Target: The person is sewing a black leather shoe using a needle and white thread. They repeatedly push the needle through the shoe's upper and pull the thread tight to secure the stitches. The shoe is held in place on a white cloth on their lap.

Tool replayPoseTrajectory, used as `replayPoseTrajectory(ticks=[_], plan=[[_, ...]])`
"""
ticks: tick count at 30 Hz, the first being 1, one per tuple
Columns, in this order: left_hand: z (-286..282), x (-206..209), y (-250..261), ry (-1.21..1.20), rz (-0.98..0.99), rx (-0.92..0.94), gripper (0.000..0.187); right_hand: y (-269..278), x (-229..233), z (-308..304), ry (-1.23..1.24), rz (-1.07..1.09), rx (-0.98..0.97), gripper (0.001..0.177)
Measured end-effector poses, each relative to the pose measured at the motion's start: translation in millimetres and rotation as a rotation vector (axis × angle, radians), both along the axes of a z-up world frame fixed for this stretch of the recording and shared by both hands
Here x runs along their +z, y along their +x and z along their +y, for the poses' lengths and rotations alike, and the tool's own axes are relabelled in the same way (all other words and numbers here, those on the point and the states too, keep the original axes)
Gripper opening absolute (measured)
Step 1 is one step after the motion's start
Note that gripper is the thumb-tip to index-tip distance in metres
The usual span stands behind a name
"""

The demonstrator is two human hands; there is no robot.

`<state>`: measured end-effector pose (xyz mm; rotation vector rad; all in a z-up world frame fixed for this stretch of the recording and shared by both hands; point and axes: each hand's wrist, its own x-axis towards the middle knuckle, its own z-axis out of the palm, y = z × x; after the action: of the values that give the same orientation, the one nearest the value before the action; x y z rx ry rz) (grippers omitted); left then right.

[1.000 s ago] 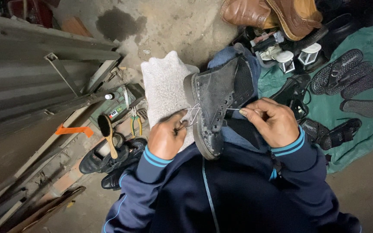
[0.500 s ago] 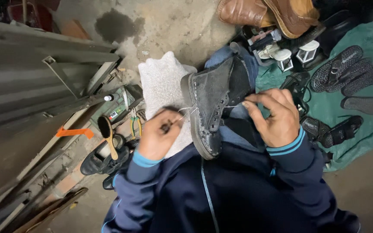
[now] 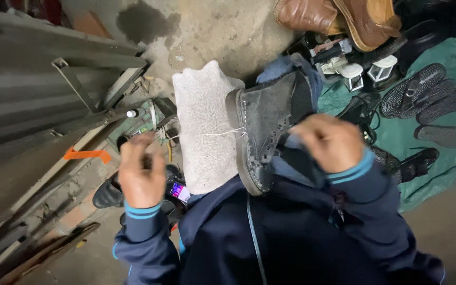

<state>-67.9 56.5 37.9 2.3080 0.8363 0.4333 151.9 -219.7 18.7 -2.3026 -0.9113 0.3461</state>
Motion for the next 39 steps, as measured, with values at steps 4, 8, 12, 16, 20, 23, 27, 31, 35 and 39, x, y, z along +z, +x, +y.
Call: replayPoseTrajectory(ticks=[4,8,12,16,20,23,27,31,35,39], plan=[[-28.4,-15.4,22.5,-0.247,-0.026,-0.217,0.029,22.7,-10.1,-53.0,-0.144,-0.073,-0.052,0.028],[-47.0,-32.7,45.6,-0.258,0.018,-0.46,0.05,12.5,18.8,-31.4,0.293,0.312,-0.142,0.022],[-51.8,-56.4,41.6,-0.123,0.126,-0.513,0.028,8.3,-1.5,-29.8,1.065,1.191,-0.057,0.022],[-61.5,-18.4,59.9,-0.305,0.036,-0.398,0.03,14.5,-40.9,-29.3,1.179,1.245,-0.056,0.023],[-71.1,-33.4,57.9,-0.226,-0.061,-0.424,0.032,20.1,-63.5,-43.1,0.988,1.227,-0.255,0.019],[-76.8,-49.1,54.4,-0.077,-0.067,-0.445,0.03,14.3,-82.4,-62.1,0.868,1.205,-0.37,0.021],[-76.9,-45.5,64.3,0.094,-0.135,-0.481,0.029,-6.2,-78.8,-78.2,0.604,1.037,-0.448,0.019],[-73.4,-41.3,66.9,0.071,-0.167,-0.481,0.026,-5.7,-57.0,-55.5,0.569,0.948,-0.459,0.017],[-68.9,-39.9,51.5,-0.262,-0.238,-0.355,0.03,-7.2,-9.3,-19.2,0.456,0.695,-0.324,0.024],[-52.7,-13.2,46.5,-0.339,-0.158,-0.337,0.031,-30.7,-19.1,6.8,0.422,0.639,-0.111,0.019]])
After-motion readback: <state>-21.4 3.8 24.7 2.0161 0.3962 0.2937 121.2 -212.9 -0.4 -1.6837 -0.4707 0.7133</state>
